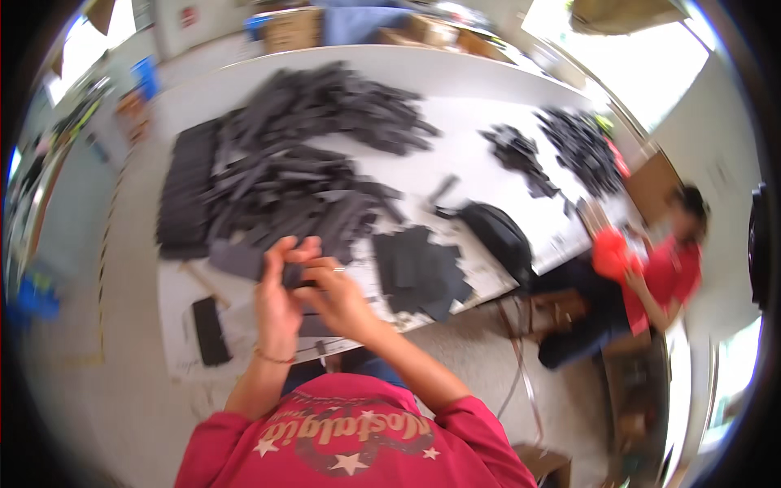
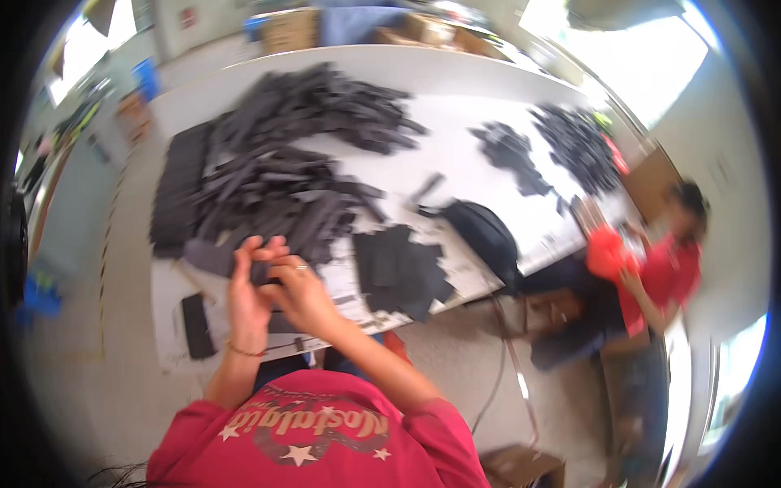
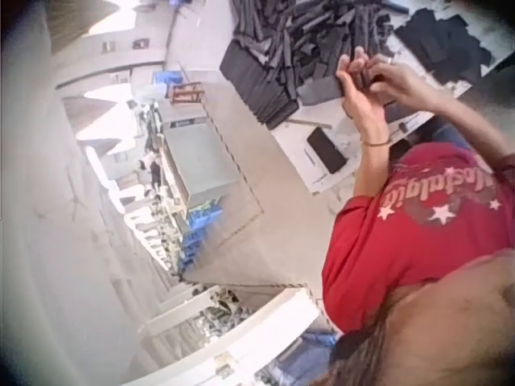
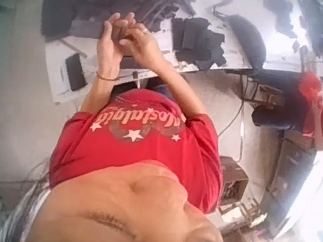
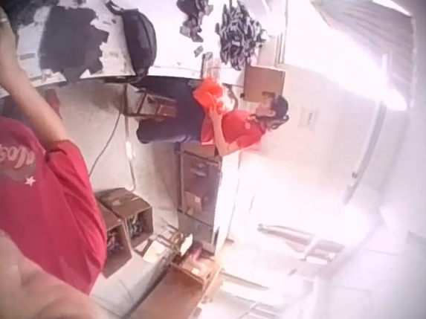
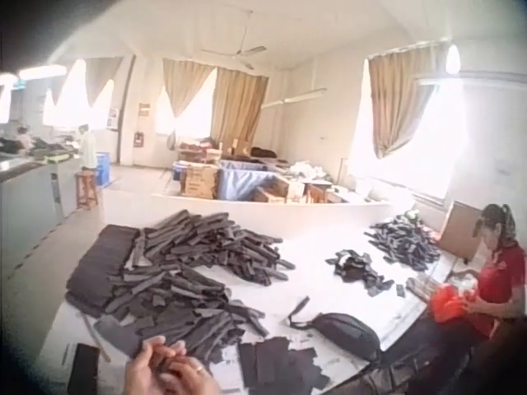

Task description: The recorder is inspecting and sorting thin grey and black foam or plastic strips at a workbench in a manufacturing environment.

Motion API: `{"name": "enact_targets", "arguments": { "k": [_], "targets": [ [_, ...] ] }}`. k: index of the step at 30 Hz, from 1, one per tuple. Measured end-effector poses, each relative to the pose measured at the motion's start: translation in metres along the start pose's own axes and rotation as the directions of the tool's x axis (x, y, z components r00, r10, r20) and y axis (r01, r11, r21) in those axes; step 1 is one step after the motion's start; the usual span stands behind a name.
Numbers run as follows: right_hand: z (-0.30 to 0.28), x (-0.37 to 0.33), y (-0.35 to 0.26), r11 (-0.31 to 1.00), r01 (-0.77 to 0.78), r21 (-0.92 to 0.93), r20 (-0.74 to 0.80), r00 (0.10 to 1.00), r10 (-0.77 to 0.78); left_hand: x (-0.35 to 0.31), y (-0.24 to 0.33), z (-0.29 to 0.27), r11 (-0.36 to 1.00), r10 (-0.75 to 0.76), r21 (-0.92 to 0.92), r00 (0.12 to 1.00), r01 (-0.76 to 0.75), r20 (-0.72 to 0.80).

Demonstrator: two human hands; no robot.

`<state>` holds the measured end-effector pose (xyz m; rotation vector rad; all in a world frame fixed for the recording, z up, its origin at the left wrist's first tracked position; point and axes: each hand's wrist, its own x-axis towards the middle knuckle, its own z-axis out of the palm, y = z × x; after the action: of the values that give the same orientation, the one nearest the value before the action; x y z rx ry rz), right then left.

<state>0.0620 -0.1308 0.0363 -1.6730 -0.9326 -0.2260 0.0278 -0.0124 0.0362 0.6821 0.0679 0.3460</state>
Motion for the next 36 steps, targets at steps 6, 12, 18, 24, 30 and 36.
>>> {"name": "enact_targets", "arguments": {
  "k": [6, 12, 18, 24, 30, 36],
  "targets": [
    [0.009, -0.001, -0.014, 0.951, -0.155, 0.268, -0.311, 0.92, 0.238, 0.02, 0.011, 0.012, 0.992, 0.118, 0.046, 0.992, -0.119, 0.035],
    [-0.028, -0.014, -0.014, 0.653, -0.343, 0.675, -0.092, 0.839, 0.536, 0.023, -0.006, 0.012, 0.996, 0.081, 0.018, 0.955, -0.09, 0.286],
    [-0.024, -0.012, -0.018, 0.963, -0.158, 0.22, -0.334, 0.915, 0.226, 0.018, -0.002, 0.004, 0.996, 0.083, -0.008, 0.969, -0.084, 0.231],
    [-0.032, -0.016, -0.008, 0.992, -0.088, 0.086, -0.345, 0.932, 0.112, 0.022, 0.025, -0.032, 0.994, 0.093, 0.051, 0.991, -0.098, 0.094],
    [-0.026, -0.021, 0.001, 0.89, -0.224, 0.397, -0.271, 0.898, 0.347, 0.018, 0.027, -0.042, 0.994, 0.11, 0.006, 0.994, -0.11, 0.018],
    [-0.031, -0.022, 0.01, 0.464, -0.385, 0.798, 0.04, 0.802, 0.596, 0.017, 0.024, -0.039, 0.996, 0.082, 0.051, 0.991, -0.077, -0.104]
  ]
}}
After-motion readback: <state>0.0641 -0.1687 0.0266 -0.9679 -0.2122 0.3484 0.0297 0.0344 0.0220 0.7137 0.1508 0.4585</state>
